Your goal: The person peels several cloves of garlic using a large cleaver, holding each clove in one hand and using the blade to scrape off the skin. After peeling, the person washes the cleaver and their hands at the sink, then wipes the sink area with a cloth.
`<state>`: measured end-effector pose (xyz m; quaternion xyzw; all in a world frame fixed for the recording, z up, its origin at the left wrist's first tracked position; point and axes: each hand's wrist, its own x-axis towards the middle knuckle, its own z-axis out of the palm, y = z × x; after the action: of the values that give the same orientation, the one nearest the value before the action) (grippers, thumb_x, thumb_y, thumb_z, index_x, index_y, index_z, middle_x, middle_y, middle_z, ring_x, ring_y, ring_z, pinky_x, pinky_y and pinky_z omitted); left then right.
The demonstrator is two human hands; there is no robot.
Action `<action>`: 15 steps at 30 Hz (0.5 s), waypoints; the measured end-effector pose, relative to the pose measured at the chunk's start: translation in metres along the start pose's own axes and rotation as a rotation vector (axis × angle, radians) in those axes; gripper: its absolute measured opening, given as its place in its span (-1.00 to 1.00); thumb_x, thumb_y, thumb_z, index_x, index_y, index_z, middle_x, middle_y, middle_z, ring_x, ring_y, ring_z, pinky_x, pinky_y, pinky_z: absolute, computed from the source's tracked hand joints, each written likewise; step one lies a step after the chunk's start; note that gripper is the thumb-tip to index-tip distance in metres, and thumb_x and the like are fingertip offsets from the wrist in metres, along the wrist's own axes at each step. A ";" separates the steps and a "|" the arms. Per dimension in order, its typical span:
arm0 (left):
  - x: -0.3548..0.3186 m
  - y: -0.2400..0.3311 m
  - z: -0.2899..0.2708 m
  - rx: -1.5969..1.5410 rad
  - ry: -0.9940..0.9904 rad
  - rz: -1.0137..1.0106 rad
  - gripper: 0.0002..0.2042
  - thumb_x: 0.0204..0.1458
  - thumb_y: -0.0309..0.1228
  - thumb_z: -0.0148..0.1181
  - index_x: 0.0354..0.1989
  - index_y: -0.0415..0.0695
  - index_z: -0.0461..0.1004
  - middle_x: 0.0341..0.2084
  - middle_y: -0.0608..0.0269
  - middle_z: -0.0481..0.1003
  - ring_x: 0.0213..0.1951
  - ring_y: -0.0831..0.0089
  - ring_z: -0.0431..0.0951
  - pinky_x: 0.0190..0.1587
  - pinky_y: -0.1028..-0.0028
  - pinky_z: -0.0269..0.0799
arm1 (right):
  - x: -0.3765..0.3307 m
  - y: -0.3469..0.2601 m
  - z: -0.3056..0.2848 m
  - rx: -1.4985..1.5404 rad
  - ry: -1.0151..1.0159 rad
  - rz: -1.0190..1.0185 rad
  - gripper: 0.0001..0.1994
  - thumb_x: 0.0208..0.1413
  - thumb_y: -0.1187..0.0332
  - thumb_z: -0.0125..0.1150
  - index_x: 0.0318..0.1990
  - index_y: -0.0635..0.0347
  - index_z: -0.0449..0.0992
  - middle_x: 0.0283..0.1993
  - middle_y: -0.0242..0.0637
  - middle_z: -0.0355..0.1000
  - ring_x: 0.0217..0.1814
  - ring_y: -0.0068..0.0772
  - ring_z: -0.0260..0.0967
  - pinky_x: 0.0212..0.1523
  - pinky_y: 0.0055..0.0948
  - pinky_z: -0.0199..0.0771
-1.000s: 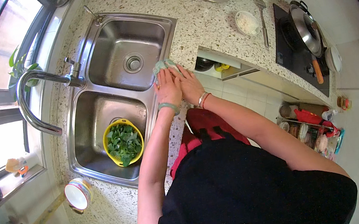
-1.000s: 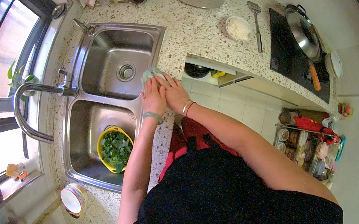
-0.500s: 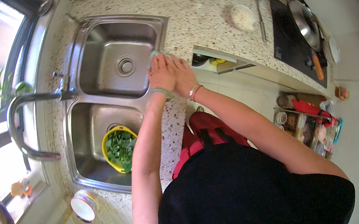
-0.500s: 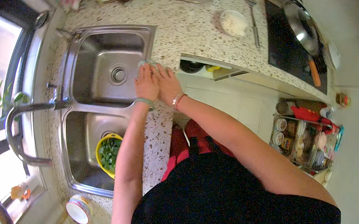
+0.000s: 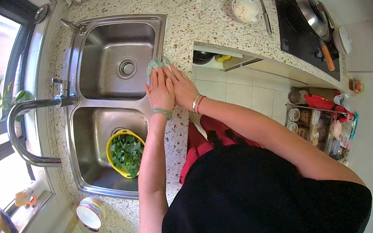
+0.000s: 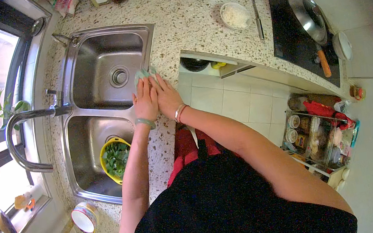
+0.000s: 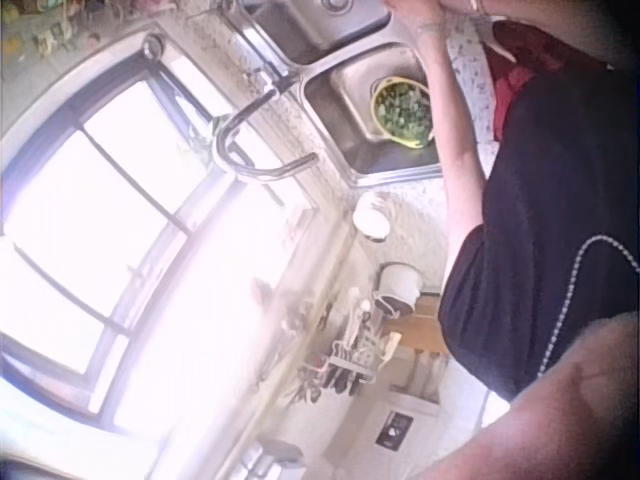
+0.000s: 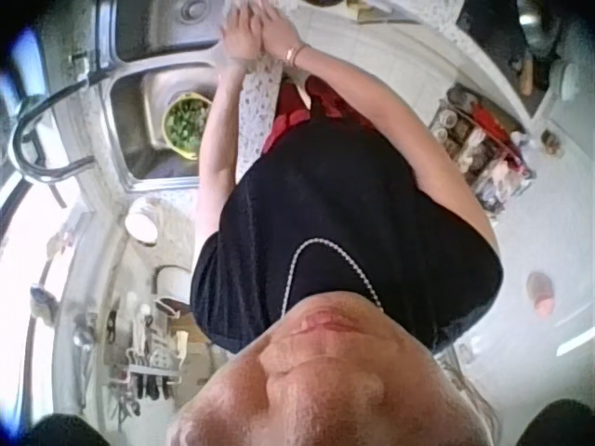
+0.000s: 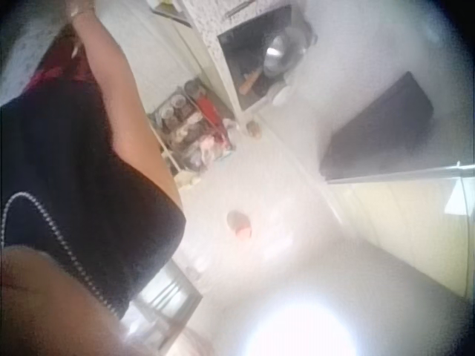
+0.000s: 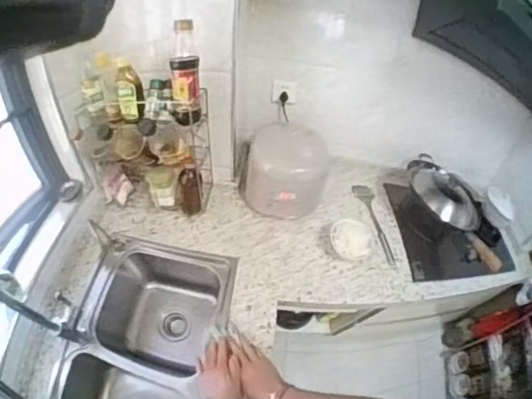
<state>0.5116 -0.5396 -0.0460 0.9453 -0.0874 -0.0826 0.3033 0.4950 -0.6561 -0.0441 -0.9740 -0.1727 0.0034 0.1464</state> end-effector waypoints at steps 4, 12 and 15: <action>-0.051 -0.003 -0.004 0.041 0.033 -0.019 -0.46 0.21 -0.18 -0.21 0.32 -0.18 0.07 0.31 -0.04 0.06 0.34 0.13 0.04 0.33 0.02 -0.16 | -0.033 -0.024 -0.003 0.058 -0.023 -0.074 -0.36 -0.02 0.35 0.04 0.28 0.31 0.14 0.39 -0.06 -0.05 0.46 0.05 -0.23 0.37 -0.17 -0.05; -0.163 -0.001 -0.014 0.080 0.014 -0.120 -0.44 0.22 -0.13 -0.16 0.30 -0.23 0.10 0.29 -0.06 0.10 0.35 0.13 0.01 0.34 0.09 -0.18 | -0.090 -0.055 -0.002 0.496 -0.027 -0.198 -0.56 0.04 0.36 -0.01 0.11 0.29 0.38 0.20 -0.15 0.27 0.35 -0.06 0.06 0.31 -0.16 0.07; -0.174 0.011 -0.015 0.048 -0.004 -0.173 -0.44 0.21 -0.10 -0.13 0.28 -0.21 0.12 0.27 -0.01 0.15 0.34 0.16 0.05 0.33 0.07 -0.16 | -0.085 -0.039 -0.005 0.361 -0.046 -0.407 -0.70 0.04 0.35 -0.01 -0.08 0.21 0.49 0.15 -0.29 0.34 0.34 -0.18 0.09 0.31 -0.21 0.07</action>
<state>0.3450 -0.5023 -0.0100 0.9562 -0.0079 -0.1081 0.2719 0.4022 -0.6514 -0.0315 -0.8769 -0.3651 0.0269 0.3115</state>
